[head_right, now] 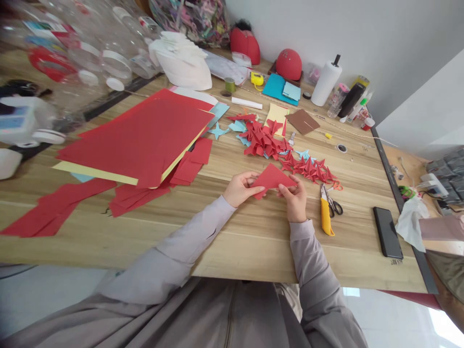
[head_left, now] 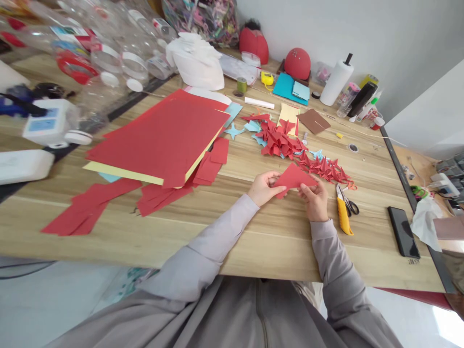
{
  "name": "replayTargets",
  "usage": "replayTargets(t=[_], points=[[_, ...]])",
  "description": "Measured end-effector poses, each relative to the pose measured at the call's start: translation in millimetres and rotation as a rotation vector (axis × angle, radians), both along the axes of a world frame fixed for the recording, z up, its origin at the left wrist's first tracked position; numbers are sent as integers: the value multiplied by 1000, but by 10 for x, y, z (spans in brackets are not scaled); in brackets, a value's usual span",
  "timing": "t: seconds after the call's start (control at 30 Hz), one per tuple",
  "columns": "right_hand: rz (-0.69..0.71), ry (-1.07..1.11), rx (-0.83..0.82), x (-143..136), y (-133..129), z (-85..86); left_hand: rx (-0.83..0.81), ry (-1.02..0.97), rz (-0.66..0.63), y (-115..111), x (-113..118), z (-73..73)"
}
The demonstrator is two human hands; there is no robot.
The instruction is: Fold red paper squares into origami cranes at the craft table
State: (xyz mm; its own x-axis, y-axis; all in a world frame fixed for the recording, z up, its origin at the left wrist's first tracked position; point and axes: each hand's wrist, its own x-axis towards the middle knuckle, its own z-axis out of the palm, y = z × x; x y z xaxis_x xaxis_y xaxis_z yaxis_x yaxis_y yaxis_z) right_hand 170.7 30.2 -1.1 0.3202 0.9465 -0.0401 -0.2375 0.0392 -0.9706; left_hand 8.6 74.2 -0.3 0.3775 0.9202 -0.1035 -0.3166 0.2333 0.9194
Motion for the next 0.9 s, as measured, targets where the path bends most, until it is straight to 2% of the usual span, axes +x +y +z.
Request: replayTargets(t=[0.17, 0.3, 0.63, 0.9], points=[[199, -46, -24, -90, -32, -17, 61, 35, -19, -16, 41, -39], [252, -86, -37, -122, -65, -17, 95, 58, -67, -23, 40, -34], [185, 81, -142, -145, -69, 7, 112, 75, -127, 11, -4, 5], [151, 109, -139, -71, -52, 24, 83, 77, -143, 49, -78, 6]])
